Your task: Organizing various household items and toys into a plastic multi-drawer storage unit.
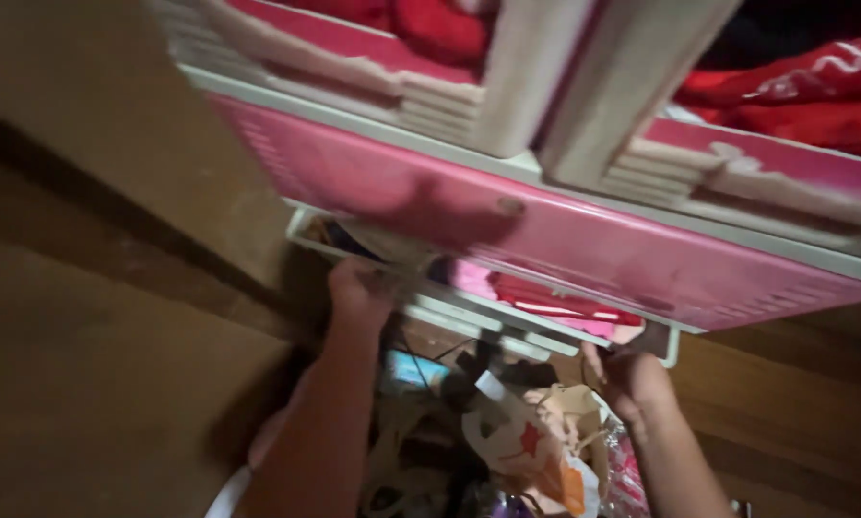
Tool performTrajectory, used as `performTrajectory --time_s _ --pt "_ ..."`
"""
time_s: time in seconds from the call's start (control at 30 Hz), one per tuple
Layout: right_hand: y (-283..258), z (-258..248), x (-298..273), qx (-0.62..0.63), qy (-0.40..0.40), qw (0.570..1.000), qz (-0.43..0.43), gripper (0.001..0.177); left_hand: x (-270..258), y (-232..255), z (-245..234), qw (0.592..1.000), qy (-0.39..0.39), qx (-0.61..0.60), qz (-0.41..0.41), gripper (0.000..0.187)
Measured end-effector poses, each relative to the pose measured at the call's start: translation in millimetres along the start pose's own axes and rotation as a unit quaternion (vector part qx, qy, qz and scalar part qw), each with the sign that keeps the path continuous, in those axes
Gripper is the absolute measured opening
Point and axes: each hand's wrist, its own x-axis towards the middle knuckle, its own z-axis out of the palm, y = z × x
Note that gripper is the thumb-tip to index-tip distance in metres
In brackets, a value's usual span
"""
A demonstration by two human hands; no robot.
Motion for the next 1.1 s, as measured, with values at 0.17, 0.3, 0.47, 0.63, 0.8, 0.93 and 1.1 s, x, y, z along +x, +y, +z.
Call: performTrajectory --time_s 0.17,0.3,0.47,0.63,0.8,0.93,1.1 --pt "-6 3 5 -0.012 0.007 1.000 -0.014 0.066 3 12 18 0.999 0.014 0.042 -0.001 0.016" --pt "-9 5 9 -0.004 0.062 0.998 -0.001 0.036 -2 12 41 0.998 -0.028 0.053 -0.007 0.019" --pt "5 -4 16 -0.004 0.006 0.999 -0.041 0.037 2 10 35 0.995 0.039 0.093 -0.001 0.019" --pt "74 -16 54 -0.034 -0.108 0.993 -0.046 0.041 -15 8 13 0.986 -0.083 0.125 0.066 0.025" --pt "154 -18 149 0.003 0.055 0.996 0.068 0.026 -20 -9 -36 0.995 -0.039 0.078 0.056 0.015" --pt "177 -6 183 0.121 -0.068 0.989 0.058 0.014 -34 -25 -66 0.986 0.121 0.112 0.012 0.061" --pt "176 26 167 0.235 0.019 0.970 0.064 0.015 -61 -36 -64 0.990 0.048 0.130 0.010 0.078"
